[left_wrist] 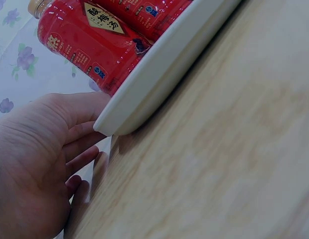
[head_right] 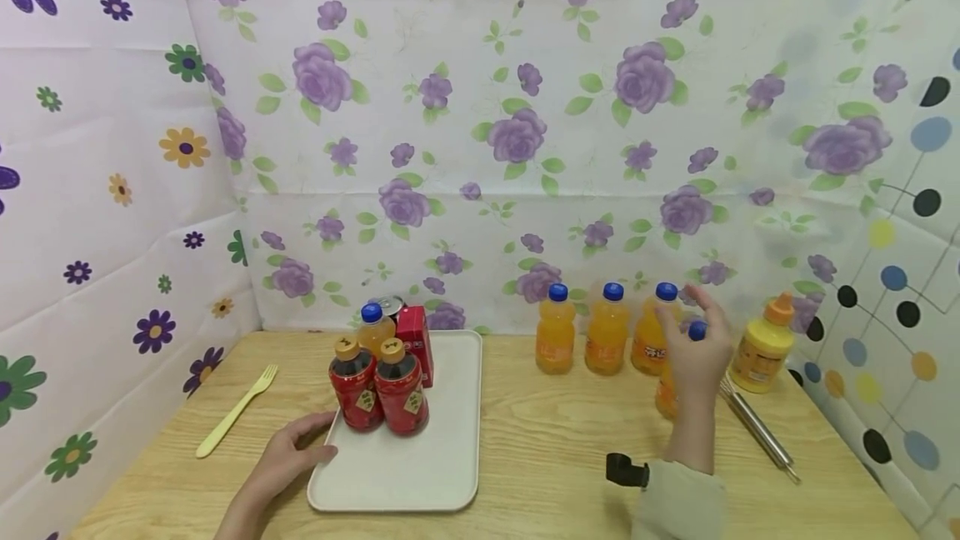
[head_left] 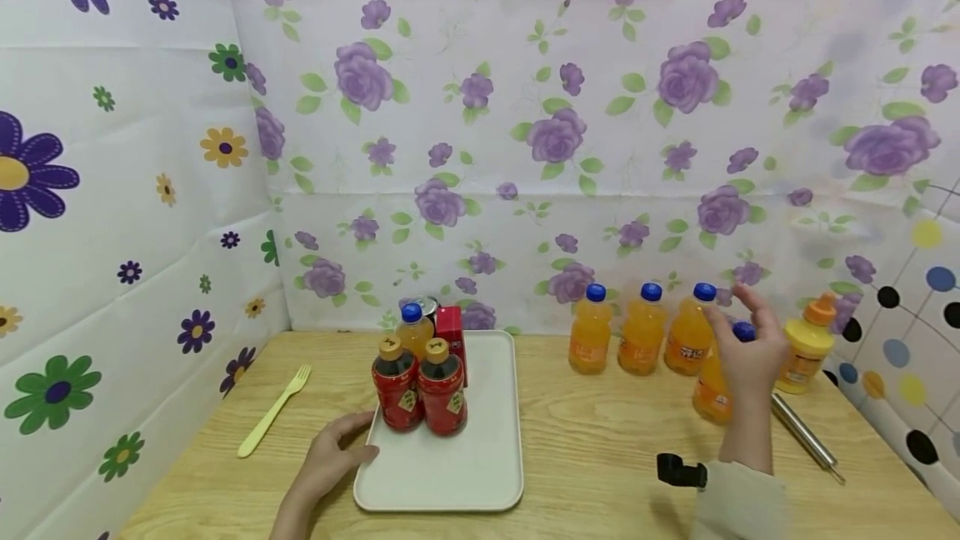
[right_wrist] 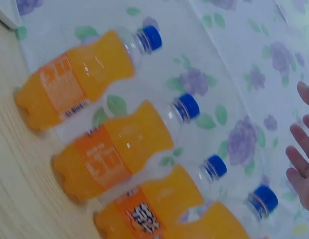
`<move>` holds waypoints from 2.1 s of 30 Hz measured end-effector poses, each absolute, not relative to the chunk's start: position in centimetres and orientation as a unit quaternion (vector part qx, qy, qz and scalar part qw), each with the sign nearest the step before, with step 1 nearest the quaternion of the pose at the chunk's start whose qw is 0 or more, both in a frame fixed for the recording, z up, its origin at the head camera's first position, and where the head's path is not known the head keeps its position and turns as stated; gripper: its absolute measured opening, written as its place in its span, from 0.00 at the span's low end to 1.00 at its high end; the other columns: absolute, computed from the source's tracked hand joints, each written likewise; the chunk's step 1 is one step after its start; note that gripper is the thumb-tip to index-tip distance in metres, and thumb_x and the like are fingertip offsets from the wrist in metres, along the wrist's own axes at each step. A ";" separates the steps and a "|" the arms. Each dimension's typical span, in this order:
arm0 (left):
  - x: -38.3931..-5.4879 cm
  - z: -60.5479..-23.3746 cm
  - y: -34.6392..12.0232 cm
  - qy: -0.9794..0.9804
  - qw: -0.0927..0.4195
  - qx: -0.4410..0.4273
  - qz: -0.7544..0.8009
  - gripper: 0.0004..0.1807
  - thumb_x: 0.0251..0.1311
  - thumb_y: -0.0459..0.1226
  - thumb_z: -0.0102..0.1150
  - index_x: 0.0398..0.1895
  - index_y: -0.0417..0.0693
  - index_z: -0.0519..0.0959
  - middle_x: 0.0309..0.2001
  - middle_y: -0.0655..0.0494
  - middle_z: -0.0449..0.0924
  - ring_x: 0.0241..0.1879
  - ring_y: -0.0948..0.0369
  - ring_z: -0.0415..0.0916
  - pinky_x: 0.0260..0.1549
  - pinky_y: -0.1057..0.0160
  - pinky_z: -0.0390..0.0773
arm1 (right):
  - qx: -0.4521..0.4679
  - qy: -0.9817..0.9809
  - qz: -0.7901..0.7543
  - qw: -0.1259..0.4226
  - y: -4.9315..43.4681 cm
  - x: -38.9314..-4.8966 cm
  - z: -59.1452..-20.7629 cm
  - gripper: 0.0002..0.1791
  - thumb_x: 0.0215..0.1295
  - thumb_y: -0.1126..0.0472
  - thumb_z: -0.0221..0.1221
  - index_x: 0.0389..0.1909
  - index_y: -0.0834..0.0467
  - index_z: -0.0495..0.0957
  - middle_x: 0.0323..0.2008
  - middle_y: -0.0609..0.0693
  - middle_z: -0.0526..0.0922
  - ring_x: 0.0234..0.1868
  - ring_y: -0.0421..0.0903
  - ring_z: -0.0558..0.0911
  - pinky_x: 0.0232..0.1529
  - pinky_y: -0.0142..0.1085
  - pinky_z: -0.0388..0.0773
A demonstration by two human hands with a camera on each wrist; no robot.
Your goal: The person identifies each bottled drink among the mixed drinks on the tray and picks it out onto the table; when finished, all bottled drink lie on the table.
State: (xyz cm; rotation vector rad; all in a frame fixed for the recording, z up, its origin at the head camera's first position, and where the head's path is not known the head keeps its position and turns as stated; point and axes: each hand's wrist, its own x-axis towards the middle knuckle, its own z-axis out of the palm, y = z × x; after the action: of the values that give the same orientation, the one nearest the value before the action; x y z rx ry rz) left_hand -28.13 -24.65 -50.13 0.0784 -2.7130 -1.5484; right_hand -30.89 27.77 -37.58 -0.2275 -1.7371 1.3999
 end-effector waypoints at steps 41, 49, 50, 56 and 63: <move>-27.9 -50.2 -24.6 -0.858 0.024 0.014 -0.512 0.30 0.50 0.33 0.69 0.60 0.39 0.76 0.63 0.39 0.74 0.67 0.40 0.65 0.68 0.39 0.62 | 0.209 -0.742 0.594 0.228 5.6 -33.6 -38.6 0.22 0.60 0.61 0.66 0.56 0.60 0.78 0.57 0.57 0.81 0.62 0.54 0.77 0.68 0.50 0.71; -28.0 -50.1 -24.9 -0.859 0.026 0.011 -0.512 0.30 0.51 0.33 0.69 0.61 0.39 0.75 0.63 0.39 0.74 0.68 0.40 0.63 0.69 0.38 0.60 | 0.236 -0.754 0.591 0.160 1.8 -32.8 -40.0 0.24 0.61 0.59 0.66 0.57 0.62 0.76 0.58 0.57 0.81 0.63 0.56 0.76 0.67 0.55 0.70; -27.9 -50.1 -24.9 -0.857 0.025 0.010 -0.514 0.30 0.51 0.33 0.68 0.61 0.39 0.75 0.63 0.39 0.73 0.68 0.40 0.63 0.70 0.38 0.60 | 0.242 -0.758 0.587 0.149 1.4 -32.7 -40.2 0.24 0.61 0.59 0.65 0.58 0.62 0.76 0.58 0.57 0.80 0.63 0.56 0.76 0.67 0.55 0.70; -27.9 -50.0 -24.7 -0.858 0.026 0.007 -0.513 0.30 0.50 0.32 0.68 0.60 0.38 0.76 0.63 0.39 0.74 0.67 0.40 0.65 0.69 0.38 0.61 | 0.244 -0.775 0.574 0.096 0.4 -32.7 -41.5 0.25 0.63 0.55 0.64 0.60 0.59 0.75 0.58 0.57 0.79 0.62 0.56 0.76 0.65 0.56 0.73; -27.8 -50.0 -24.7 -0.858 0.032 0.007 -0.513 0.30 0.49 0.32 0.69 0.60 0.38 0.76 0.62 0.39 0.75 0.67 0.41 0.66 0.69 0.39 0.61 | 0.237 -0.773 0.586 0.056 0.0 -32.8 -42.4 0.27 0.64 0.56 0.63 0.64 0.57 0.72 0.59 0.58 0.79 0.61 0.56 0.77 0.63 0.54 0.75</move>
State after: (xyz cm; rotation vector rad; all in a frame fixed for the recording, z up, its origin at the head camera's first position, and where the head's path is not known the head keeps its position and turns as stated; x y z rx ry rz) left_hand -27.84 -24.68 -50.01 0.0204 -2.6404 -1.5796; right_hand -32.82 -0.01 -42.36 0.7200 -2.3445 1.7778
